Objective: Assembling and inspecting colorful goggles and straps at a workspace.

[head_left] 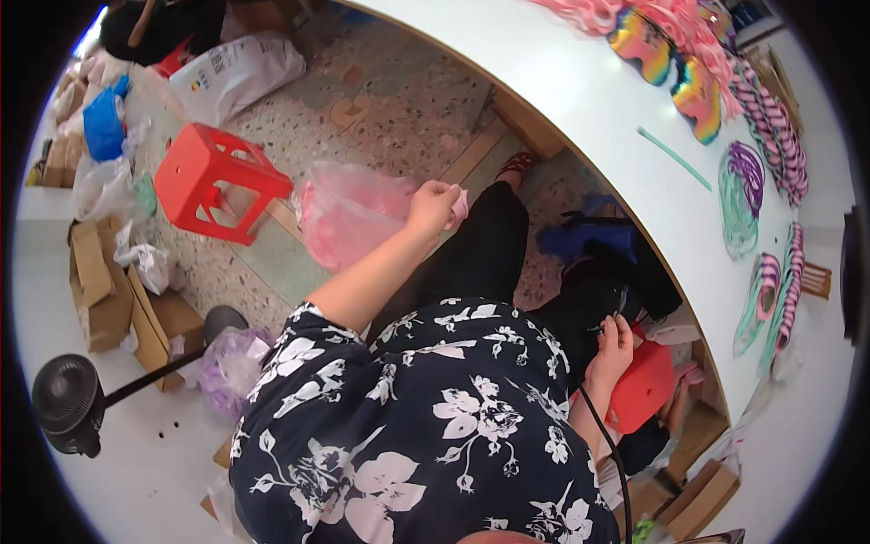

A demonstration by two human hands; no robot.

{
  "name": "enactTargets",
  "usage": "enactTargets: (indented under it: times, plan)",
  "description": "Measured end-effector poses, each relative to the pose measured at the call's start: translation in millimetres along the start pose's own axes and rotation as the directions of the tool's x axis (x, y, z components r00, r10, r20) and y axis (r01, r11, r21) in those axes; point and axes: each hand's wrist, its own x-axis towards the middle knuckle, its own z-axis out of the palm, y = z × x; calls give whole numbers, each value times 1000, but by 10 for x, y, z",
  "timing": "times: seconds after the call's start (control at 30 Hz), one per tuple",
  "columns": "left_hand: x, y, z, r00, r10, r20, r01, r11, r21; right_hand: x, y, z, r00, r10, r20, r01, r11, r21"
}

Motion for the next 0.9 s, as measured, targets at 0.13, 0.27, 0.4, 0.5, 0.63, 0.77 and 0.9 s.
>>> enactTargets:
  times: [0.13,0.27,0.4,0.5,0.63,0.77,0.9]
  plan:
    - [750,-549,151,979,181,-91,-157,963,220,36,-36,54,1000,19,24,-18,999,-28]
    - [1211,-185,823,986,169,17,-153,842,518,37,-43,84,998,55,5,-55,998,-6]
    - [1430,461,1586,682,695,226,-726,610,318,47,-72,132,998,64,22,-63,998,-25]
    - [1390,698,1866,313,918,242,-949,290,126,50,-67,170,997,75,0,-75,996,-53]
    - [1291,697,1881,295,916,271,-955,276,108,43,-79,201,997,68,-24,-69,997,-28]
    - [1548,19,1670,616,716,329,-788,564,247,53,-66,219,998,66,-13,-66,997,-46]
    - [1716,-882,820,876,268,402,-479,592,649,190,-62,308,994,76,79,-71,995,-63]
